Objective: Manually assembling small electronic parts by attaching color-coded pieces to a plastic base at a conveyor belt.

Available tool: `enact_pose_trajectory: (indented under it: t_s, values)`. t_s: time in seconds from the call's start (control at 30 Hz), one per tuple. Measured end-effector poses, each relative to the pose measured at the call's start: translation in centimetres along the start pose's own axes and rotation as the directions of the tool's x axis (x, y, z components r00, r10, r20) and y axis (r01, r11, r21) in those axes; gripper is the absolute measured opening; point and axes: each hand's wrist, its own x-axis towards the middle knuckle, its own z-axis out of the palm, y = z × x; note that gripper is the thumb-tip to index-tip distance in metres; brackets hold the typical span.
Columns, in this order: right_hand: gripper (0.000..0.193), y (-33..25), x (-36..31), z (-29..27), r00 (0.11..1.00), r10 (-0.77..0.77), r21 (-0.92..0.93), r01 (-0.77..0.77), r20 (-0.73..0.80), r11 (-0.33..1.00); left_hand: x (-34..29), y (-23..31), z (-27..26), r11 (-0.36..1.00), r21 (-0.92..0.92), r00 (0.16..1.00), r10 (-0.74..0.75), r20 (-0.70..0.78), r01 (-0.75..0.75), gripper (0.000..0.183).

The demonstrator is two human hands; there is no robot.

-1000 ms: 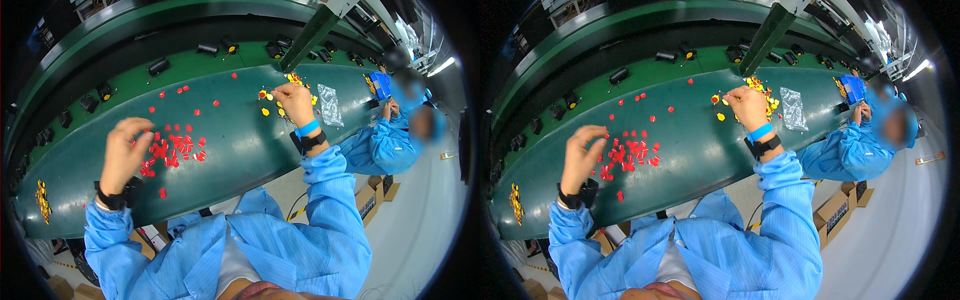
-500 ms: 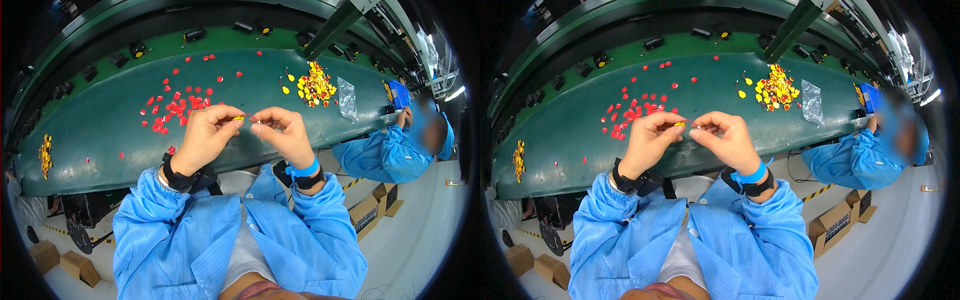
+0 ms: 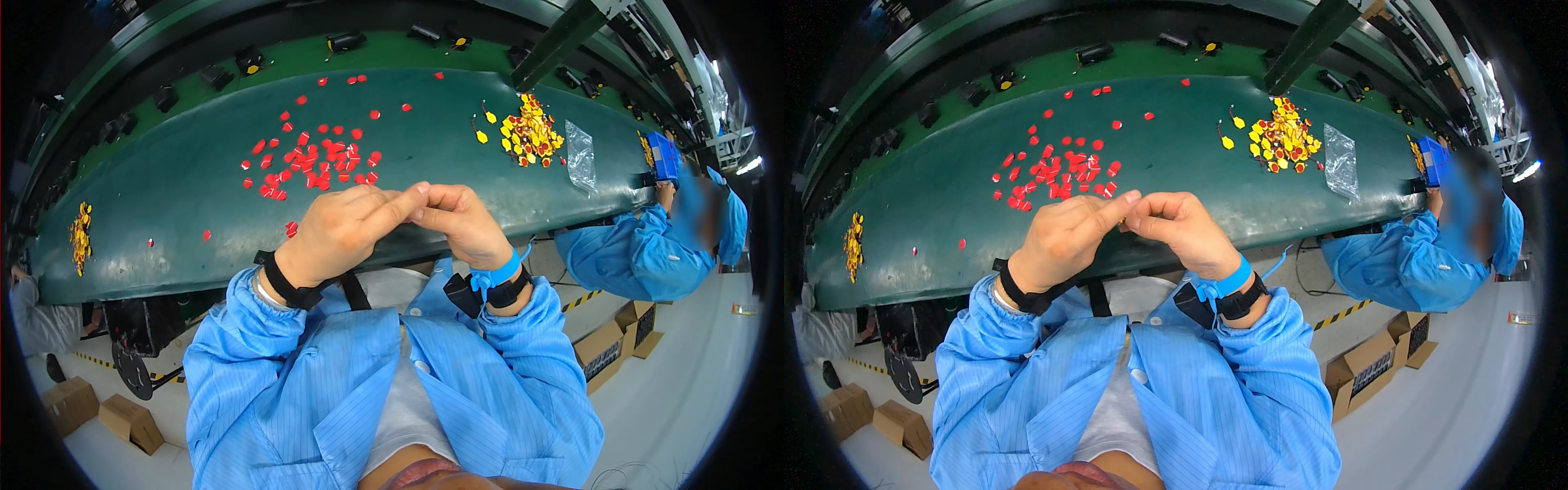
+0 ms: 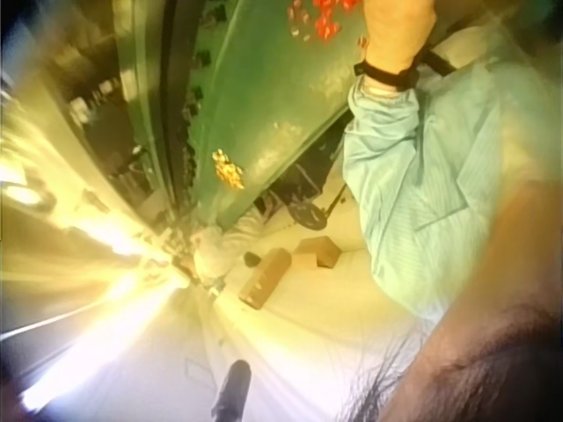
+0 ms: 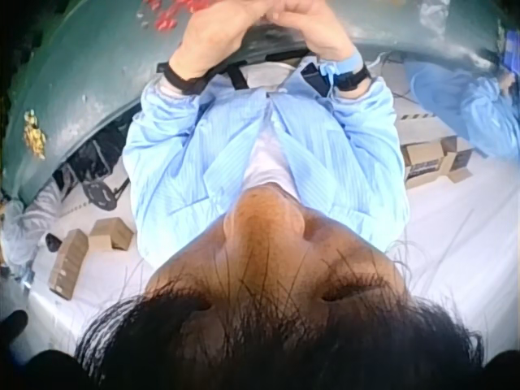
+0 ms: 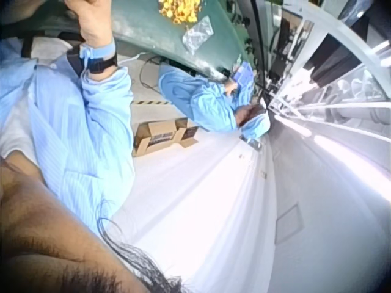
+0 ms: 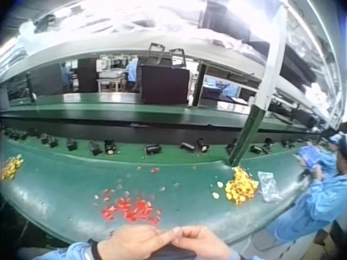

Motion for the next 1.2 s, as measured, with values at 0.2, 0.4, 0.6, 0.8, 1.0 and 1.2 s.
enact_pose_trajectory:
  t_s: [0.2, 0.4, 0.6, 0.8, 1.0, 1.2]
  values:
    - [0.010, 0.4, 0.5, 0.1, 0.998, 0.011, 0.040, -0.008, -0.060, 0.999, 0.2, -0.7, 0.2, 0.999, -0.024, 0.994, -0.034, -0.108, 0.032, 0.038]
    - [0.006, 0.6, 0.9, 1.0, 0.979, -0.172, -0.057, 0.167, -0.112, 0.984, -1.2, -0.6, 0.8, 0.406, -0.722, 0.715, -0.677, 0.174, 0.560, 0.019]
    - [0.006, 1.8, 1.2, 0.4, 0.989, -0.083, 0.059, 0.091, -0.124, 0.994, -1.2, -0.6, 1.2, 0.019, -0.876, 0.651, -0.677, 0.344, 0.482, 0.006]
    - [0.008, 1.5, 1.5, 0.9, 0.993, -0.094, 0.371, 0.060, 0.075, 0.927, -0.4, -2.8, 0.4, 0.585, -0.632, 0.776, -0.629, 0.043, 0.508, 0.007]
    - [0.009, 1.0, 0.5, -1.8, 0.978, -0.202, 0.315, 0.175, 0.058, 0.933, 0.1, -9.5, 0.6, 0.832, 0.553, 0.979, -0.150, 0.137, 0.050, 0.004]
    - [0.009, 1.9, -0.6, -5.5, 0.986, -0.102, 0.349, 0.143, -0.134, 0.926, -0.9, -8.1, -0.9, 0.812, 0.541, 0.807, -0.159, 0.569, -0.221, 0.008]
